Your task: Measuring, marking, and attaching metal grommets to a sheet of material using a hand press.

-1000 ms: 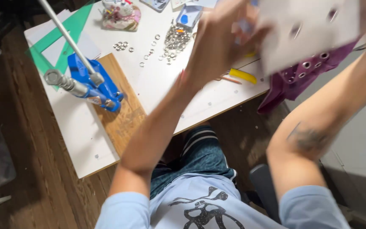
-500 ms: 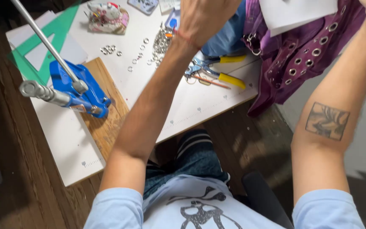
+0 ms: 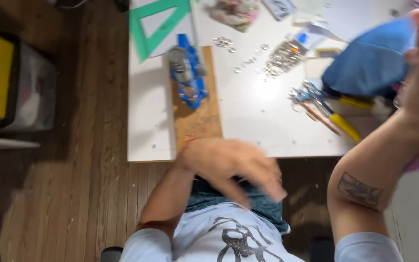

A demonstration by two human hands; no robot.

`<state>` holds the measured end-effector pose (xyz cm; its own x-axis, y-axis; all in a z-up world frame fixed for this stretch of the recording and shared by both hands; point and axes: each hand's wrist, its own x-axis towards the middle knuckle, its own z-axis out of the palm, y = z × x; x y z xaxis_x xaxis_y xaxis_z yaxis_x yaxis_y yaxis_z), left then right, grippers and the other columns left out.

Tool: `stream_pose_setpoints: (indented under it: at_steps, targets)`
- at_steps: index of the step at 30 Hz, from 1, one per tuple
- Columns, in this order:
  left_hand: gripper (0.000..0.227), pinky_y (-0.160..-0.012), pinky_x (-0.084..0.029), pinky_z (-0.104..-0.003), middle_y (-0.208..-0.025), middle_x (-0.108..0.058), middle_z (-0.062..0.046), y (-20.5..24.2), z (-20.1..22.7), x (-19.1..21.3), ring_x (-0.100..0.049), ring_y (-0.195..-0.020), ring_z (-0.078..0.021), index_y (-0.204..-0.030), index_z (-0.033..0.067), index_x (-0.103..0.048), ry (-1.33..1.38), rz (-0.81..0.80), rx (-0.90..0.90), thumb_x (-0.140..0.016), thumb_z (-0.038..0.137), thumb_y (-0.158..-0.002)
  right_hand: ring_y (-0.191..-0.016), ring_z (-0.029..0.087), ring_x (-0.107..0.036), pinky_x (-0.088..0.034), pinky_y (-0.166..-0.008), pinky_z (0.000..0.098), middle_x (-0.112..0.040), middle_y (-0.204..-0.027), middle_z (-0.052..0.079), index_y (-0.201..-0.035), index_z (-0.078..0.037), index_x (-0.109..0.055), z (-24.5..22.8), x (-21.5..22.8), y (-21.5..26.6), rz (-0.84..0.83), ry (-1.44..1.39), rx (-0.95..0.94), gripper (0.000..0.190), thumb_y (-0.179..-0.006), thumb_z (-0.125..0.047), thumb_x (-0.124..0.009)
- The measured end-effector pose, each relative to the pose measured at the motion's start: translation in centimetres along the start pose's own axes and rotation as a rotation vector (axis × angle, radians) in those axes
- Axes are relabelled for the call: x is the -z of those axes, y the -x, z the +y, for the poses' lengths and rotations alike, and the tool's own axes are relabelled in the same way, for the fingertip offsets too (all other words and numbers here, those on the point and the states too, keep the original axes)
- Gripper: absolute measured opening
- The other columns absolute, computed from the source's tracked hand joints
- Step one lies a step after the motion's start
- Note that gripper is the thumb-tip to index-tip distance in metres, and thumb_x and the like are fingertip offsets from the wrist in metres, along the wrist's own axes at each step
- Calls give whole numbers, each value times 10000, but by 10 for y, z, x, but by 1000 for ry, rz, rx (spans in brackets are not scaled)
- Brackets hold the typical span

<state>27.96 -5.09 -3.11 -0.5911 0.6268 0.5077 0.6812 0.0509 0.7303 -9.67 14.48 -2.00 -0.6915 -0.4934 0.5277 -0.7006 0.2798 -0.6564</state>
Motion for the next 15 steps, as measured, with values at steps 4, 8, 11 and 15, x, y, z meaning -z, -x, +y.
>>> stream_pose_setpoints:
  at_steps: [4,8,11,15]
  targets:
    - [422,-1130,-567,-462,-1458,-787,-99,106,80,36,-783,-1294,-296,-1409,114,-792,-23,-22,63,-789,424,-1122,-1059,470,-845,-624,-855,448,-769,-1293,394,-1407,284,-752,-124,-99,-26,-206,-471,583,192,-1446,446,-656]
    - [262,-839,-671,-315,-1205,-795,-56,220,89,88,-806,-967,-194,-1106,150,-774,-141,618,84,-725,395,-1184,-1086,300,-835,-671,-868,422,-873,-1250,191,-1401,81,-852,-156,-206,-65,-595,-140,650,223,-1247,150,-705]
    - [294,-836,-591,-267,-1129,-783,-70,273,56,152,-768,-1018,-161,-1033,106,-753,-482,1022,421,-697,311,-1236,-961,315,-802,-671,-814,439,-852,-1211,199,-1279,41,-836,-148,-300,-87,-758,-41,684,97,-1225,45,-756]
    - [178,-908,-587,-369,-1168,-863,-75,356,-49,257,-806,-1090,-228,-1220,104,-934,-1095,1048,741,-803,215,-1172,-1161,454,-797,-651,-948,571,-831,-1373,254,-1340,52,-853,-134,-406,-111,-815,-143,894,212,-1163,8,-745]
